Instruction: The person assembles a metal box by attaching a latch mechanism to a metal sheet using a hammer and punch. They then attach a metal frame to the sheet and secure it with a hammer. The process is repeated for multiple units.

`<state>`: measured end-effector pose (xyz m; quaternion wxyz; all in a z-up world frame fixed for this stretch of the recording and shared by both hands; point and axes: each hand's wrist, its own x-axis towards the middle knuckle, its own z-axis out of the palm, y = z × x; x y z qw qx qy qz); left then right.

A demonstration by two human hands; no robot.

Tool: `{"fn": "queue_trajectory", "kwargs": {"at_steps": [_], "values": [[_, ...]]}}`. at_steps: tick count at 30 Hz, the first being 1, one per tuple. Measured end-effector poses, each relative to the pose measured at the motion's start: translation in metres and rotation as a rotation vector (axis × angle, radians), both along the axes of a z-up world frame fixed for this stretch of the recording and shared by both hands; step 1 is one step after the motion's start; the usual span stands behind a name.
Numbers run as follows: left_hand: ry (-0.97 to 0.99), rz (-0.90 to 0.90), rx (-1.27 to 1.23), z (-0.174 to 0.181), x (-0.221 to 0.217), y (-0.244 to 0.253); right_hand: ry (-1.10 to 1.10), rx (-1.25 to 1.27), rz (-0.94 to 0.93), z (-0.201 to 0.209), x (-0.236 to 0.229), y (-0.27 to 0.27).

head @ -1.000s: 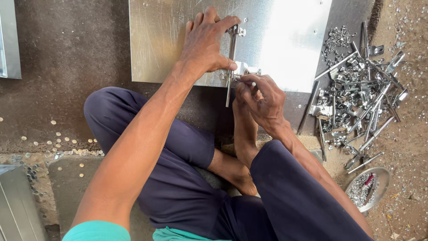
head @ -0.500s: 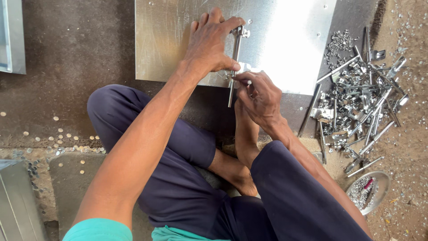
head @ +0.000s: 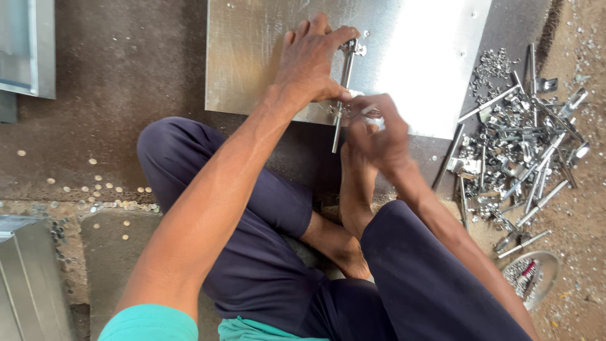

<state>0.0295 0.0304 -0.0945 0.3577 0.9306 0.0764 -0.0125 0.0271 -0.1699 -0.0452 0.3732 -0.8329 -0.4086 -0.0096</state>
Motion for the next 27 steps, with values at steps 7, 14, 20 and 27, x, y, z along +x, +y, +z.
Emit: {"fn": "queue_trajectory", "kwargs": {"at_steps": [7, 14, 20, 27], "values": [[0.048, -0.016, -0.008, 0.01, 0.005, -0.001, 0.246, 0.077, -0.165, -0.038, 0.081, 0.008], [0.091, 0.005, -0.012, 0.009, 0.003, -0.001, 0.075, 0.018, -0.075, -0.032, 0.069, 0.012], [0.074, 0.016, -0.009, 0.011, 0.004, -0.003, 0.052, 0.008, -0.023, -0.026, 0.07, 0.012], [0.142, 0.014, -0.029, 0.007, 0.006, -0.002, 0.002, 0.063, -0.052, -0.031, 0.073, 0.018]]}}
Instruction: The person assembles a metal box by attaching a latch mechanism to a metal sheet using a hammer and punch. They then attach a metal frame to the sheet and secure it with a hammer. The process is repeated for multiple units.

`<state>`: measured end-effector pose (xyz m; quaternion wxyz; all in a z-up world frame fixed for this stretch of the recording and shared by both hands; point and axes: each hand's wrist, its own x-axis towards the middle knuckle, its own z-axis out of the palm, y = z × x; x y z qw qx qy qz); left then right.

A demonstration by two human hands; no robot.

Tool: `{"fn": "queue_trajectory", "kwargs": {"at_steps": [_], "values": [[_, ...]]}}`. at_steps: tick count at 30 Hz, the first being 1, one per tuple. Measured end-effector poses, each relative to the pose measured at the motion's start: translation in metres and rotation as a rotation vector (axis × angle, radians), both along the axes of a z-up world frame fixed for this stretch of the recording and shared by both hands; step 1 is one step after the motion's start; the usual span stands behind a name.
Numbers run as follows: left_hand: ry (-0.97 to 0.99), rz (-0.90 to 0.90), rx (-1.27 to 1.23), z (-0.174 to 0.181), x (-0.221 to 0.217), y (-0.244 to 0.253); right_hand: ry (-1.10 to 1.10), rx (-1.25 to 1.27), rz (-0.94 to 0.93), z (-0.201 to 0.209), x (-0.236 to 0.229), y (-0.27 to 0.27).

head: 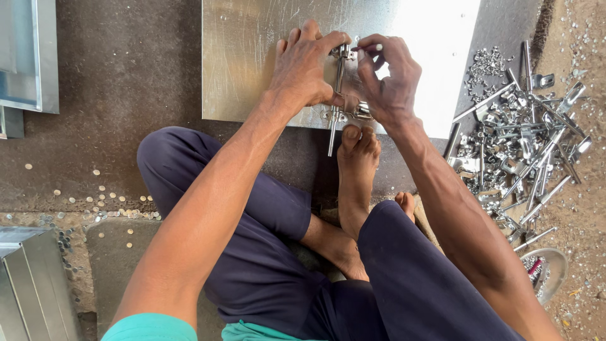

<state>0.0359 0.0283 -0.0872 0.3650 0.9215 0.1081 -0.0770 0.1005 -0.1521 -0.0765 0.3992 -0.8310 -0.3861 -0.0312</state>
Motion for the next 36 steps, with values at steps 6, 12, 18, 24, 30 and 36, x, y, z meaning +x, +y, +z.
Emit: {"fn": "queue_trajectory", "kwargs": {"at_steps": [6, 12, 18, 24, 30, 36], "values": [[-0.075, 0.01, -0.023, -0.01, 0.0, 0.0, 0.024, -0.085, 0.079, -0.002, -0.002, 0.011], [-0.155, 0.039, 0.014, -0.018, -0.001, 0.001, 0.01, -0.106, 0.114, 0.0, -0.004, 0.017], [-0.042, 0.034, 0.006, 0.003, -0.004, -0.005, 0.322, -0.179, -0.298, 0.054, -0.021, -0.023], [-0.161, 0.069, -0.046, 0.022, -0.024, -0.009, 0.977, -0.254, -0.498, 0.053, -0.042, -0.069], [-0.121, 0.125, -0.136, 0.053, -0.031, -0.008, 0.844, -0.16, -0.447, 0.076, -0.056, -0.038], [0.227, 0.573, -0.988, 0.074, -0.061, 0.021, 0.406, -0.027, -0.065, 0.089, -0.089, -0.044]]}}
